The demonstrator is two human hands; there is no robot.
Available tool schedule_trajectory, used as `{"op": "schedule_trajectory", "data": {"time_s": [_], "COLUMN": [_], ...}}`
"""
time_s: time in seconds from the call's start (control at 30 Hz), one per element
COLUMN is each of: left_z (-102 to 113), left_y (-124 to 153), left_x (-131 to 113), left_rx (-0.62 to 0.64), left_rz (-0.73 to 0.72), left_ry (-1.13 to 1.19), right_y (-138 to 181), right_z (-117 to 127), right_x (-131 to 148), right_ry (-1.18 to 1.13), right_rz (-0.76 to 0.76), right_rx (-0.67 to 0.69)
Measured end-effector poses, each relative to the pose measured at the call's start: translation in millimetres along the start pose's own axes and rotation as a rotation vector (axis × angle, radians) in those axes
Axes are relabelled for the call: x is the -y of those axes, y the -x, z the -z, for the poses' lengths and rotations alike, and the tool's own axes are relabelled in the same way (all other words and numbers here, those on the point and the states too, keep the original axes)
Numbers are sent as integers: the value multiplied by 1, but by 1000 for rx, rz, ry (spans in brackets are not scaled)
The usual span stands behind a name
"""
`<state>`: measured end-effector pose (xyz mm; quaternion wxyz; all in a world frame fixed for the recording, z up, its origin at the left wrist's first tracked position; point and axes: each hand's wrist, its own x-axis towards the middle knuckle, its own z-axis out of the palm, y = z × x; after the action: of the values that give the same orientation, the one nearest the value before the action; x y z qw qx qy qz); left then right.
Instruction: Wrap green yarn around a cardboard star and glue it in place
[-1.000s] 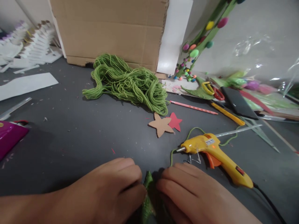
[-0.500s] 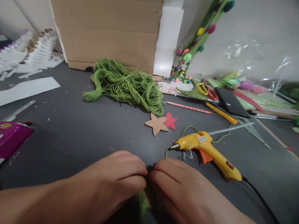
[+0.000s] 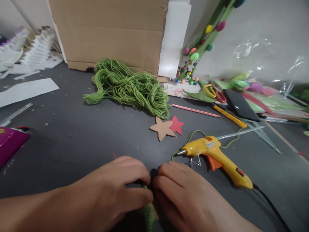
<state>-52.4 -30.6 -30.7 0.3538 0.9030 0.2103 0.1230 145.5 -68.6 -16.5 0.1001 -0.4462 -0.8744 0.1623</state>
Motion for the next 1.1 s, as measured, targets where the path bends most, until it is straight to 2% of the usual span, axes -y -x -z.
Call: {"op": "schedule_trajectory", "data": {"time_s": [0.1, 0.27, 0.47, 0.53, 0.63, 0.73, 0.87, 0.97, 1.1], "left_z": [-2, -1, 2, 2, -2, -6, -6, -5, -5], "left_y": [0, -1, -4, -2, 1, 4, 4, 5, 6], "left_x": [2, 2, -1, 0, 5, 9, 11, 11, 8], "left_rx": [-15, 49, 55, 4, -207, -322, -389, -414, -431], "left_rz": [33, 54, 76, 73, 146, 194, 178, 87, 171], "left_ry": [20, 19, 45, 68, 70, 40, -46, -125, -146], "right_y": [-1, -3, 1, 5, 9, 11, 9, 6, 3], "right_z": [-1, 1, 13, 15, 17, 20, 24, 25, 27], "right_x": [-1, 1, -6, -12, -18, -22, -24, -25, -25], "right_ry": [2, -6, -106, -101, -80, -80, -112, -156, -212], "right_rz": [9, 26, 40, 40, 37, 69, 88, 96, 33], "right_rx": [6, 11, -273, -327, -373, -420, -485, -520, -580]}}
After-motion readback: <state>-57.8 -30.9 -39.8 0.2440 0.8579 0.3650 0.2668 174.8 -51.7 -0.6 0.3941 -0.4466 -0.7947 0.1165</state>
